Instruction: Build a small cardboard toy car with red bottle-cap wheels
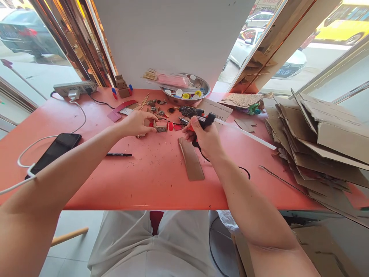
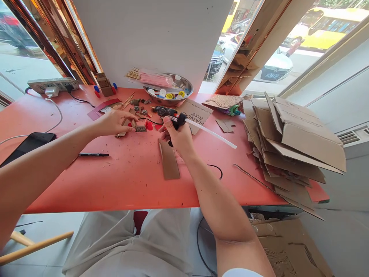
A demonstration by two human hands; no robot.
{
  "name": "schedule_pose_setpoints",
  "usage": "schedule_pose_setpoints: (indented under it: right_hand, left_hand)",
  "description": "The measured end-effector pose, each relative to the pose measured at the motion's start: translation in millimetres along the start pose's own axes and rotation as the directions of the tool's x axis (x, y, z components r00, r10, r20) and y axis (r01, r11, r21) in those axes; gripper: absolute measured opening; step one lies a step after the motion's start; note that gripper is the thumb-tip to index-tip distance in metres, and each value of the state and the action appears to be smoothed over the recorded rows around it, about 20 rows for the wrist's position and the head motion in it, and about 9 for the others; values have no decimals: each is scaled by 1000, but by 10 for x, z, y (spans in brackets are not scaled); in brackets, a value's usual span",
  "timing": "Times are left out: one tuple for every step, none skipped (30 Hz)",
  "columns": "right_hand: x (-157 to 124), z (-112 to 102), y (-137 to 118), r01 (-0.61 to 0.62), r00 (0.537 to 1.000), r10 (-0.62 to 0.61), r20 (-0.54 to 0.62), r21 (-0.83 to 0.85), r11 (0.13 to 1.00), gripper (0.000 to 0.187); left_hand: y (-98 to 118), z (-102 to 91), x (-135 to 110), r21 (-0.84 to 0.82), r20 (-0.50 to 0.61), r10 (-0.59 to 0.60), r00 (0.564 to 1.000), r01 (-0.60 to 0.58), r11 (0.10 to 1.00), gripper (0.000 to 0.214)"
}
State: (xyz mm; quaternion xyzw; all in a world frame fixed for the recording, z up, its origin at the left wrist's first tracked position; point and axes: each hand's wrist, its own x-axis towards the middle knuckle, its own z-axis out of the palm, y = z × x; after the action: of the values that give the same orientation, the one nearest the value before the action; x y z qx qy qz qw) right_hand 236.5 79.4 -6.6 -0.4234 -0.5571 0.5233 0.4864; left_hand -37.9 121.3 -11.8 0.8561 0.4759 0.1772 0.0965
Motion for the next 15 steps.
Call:
schedule_pose_setpoints:
  right_hand:
    - [3, -19, -11, 7, 1000, -7, -8, -7, 1000, 68]
    - [6, -37, -22, 14, 1000, -14, -14, -14, 1000, 67]
    - [9, -53, -31, 22, 1000, -22, -21, -20, 1000, 67]
    - [11, -66, -38, 32, 999, -33, -30, -28, 999, 66]
    - [12, -77, -42, 46, 998, -47, -43, -37, 998, 65]
    - [12, -86, -45, 62, 996, -65, -62, -48, 997, 65]
    - [12, -92, -46, 78, 993, -83, -82, -61, 995, 64]
    - [11, -97, -46, 93, 990, -100, -100, -75, 993, 63]
    - [9, -101, -45, 103, 987, -113, -115, -87, 991, 63]
    - [8, -104, -43, 109, 985, -120, -127, -96, 989, 63]
    - [6, -107, -42, 110, 983, -123, -134, -101, 989, 63]
    - [4, -110, -41, 109, 983, -123, -138, -102, 989, 64]
    - [3, -112, -40, 106, 983, -120, -141, -102, 989, 64]
    - [2, -114, -39, 103, 983, -117, -142, -101, 990, 65]
    - [3, -115, -38, 101, 983, -114, -142, -100, 990, 65]
  left_hand:
    - [11, -38, -11, -11, -10, -44, 999, 44, 999, 37]
    - [28, -85, -25, -18, -22, -87, 996, 87, 996, 38]
    - [49, -141, -44, -24, -31, -125, 992, 124, 992, 38]
    - [72, -202, -65, -37, -26, -150, 988, 149, 988, 37]
    - [96, -264, -90, -52, -15, -174, 985, 173, 983, 36]
    - [118, -325, -117, -70, -5, -187, 982, 186, 980, 35]
    - [138, -380, -146, -83, -16, -196, 980, 194, 977, 37]
    - [154, -426, -174, -89, -36, -210, 977, 206, 974, 40]
    - [168, -461, -203, -89, -38, -217, 975, 213, 973, 42]
    - [179, -484, -229, -87, -41, -221, 974, 217, 972, 42]
    - [190, -493, -254, -81, -36, -222, 974, 219, 972, 41]
    - [203, -489, -277, -73, -24, -218, 976, 215, 974, 39]
    - [219, -474, -297, -63, -12, -209, 978, 208, 976, 38]
    - [239, -448, -315, -51, 1, -199, 980, 199, 979, 37]
    - [263, -413, -332, -36, 15, -187, 982, 187, 982, 38]
